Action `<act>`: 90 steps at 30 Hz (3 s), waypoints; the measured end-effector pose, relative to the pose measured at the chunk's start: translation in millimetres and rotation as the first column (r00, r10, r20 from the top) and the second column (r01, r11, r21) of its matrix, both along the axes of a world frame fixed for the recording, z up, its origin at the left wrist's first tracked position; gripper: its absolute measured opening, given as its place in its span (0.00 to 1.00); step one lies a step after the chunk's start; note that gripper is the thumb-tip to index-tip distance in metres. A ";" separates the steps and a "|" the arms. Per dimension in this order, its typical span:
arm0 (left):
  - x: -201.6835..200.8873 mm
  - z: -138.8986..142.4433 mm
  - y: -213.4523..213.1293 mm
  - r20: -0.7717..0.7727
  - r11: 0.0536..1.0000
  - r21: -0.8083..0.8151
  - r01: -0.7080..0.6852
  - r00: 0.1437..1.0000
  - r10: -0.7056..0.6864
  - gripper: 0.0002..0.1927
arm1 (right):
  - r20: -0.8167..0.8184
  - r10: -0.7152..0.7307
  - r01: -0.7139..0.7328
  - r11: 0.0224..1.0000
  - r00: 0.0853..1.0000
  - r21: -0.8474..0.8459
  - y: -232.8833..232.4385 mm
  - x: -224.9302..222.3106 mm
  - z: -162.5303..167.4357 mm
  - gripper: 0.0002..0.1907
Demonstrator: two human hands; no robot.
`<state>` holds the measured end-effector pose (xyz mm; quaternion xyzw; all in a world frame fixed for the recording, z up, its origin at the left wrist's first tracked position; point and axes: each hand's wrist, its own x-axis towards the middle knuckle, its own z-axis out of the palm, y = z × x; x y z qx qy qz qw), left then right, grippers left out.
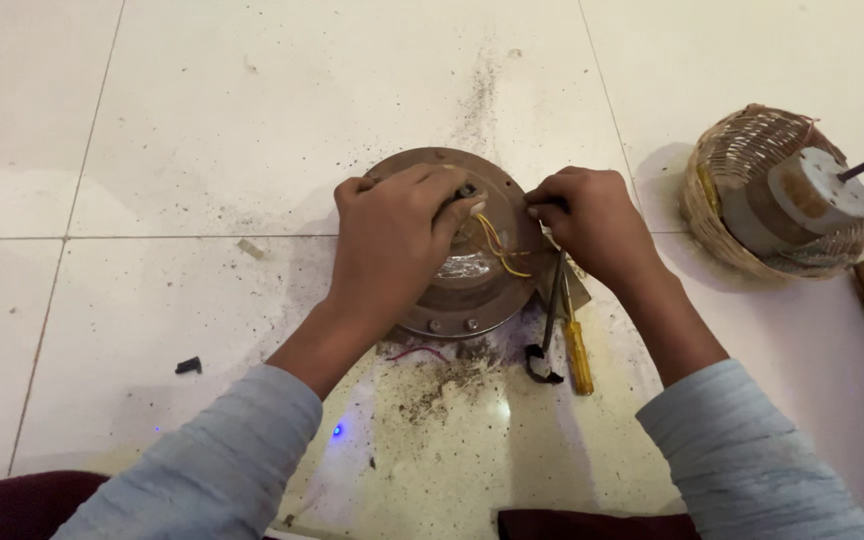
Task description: The person scrapes and cleans the interior of a fan motor housing using a metal scraper and a screwdriver. They remove debris and residue from the motor casing and around the wires, then wipe the surface with their fingers.
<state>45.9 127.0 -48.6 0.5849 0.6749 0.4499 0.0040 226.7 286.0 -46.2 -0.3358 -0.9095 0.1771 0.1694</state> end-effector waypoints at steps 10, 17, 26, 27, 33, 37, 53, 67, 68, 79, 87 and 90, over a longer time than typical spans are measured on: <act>-6.1 41.4 -2.0 -0.021 1.000 -0.011 -0.004 1.000 0.003 0.13 | 0.204 -0.097 0.075 0.991 0.974 0.112 -0.1 -15.1 40.1 0.12; -14.1 55.0 -3.8 -0.034 1.000 -0.003 0.003 0.999 -0.003 0.13 | 0.005 -0.109 0.109 0.993 0.994 -0.035 -4.7 -7.6 53.9 0.22; -16.4 69.2 -8.0 -0.044 1.000 -0.006 0.006 0.999 -0.007 0.13 | 0.246 -0.215 0.242 0.967 0.945 -0.085 -4.4 -9.4 63.1 0.15; -15.3 71.4 -7.7 -0.047 1.000 0.006 0.011 0.999 -0.010 0.13 | 0.193 -0.189 0.210 0.974 0.963 -0.090 -5.6 -6.2 65.1 0.14; -13.9 82.0 -10.1 -0.017 0.999 -0.043 0.009 1.000 -0.009 0.13 | -0.103 -0.063 0.046 0.986 0.993 -0.158 -12.3 0.7 70.8 0.15; -15.4 84.6 -6.5 -0.013 1.000 -0.024 0.009 1.000 -0.009 0.13 | 0.016 -0.104 0.103 0.993 0.994 0.056 -11.8 -7.0 70.9 0.12; -18.5 85.5 -7.4 -0.024 1.000 -0.013 -0.003 1.000 0.003 0.12 | 0.333 -0.370 0.376 0.925 0.867 0.049 -23.0 -34.1 85.7 0.23; -18.4 91.0 -14.4 0.000 1.000 -0.008 0.004 1.000 -0.004 0.12 | 0.114 -0.301 0.290 0.952 0.947 0.100 -17.2 -30.4 66.5 0.23; -18.3 91.4 -15.2 0.001 1.000 -0.004 0.005 1.000 -0.005 0.12 | 0.165 -0.336 0.330 0.942 0.927 0.066 -17.1 -28.9 67.8 0.25; -12.9 85.1 -4.4 -0.013 1.000 -0.008 0.027 1.000 -0.027 0.14 | -0.096 -0.290 0.289 0.957 0.952 -0.017 -24.8 -9.6 54.4 0.18; -9.1 75.5 -0.4 0.014 0.997 -0.041 0.059 0.998 -0.059 0.14 | -0.265 -0.111 0.183 0.946 0.958 0.268 -24.2 -10.7 40.4 0.08; -9.6 73.4 1.1 -0.037 0.998 -0.013 0.056 0.998 -0.056 0.14 | -0.257 -0.231 0.255 0.965 0.938 0.061 -26.0 -11.6 37.1 0.11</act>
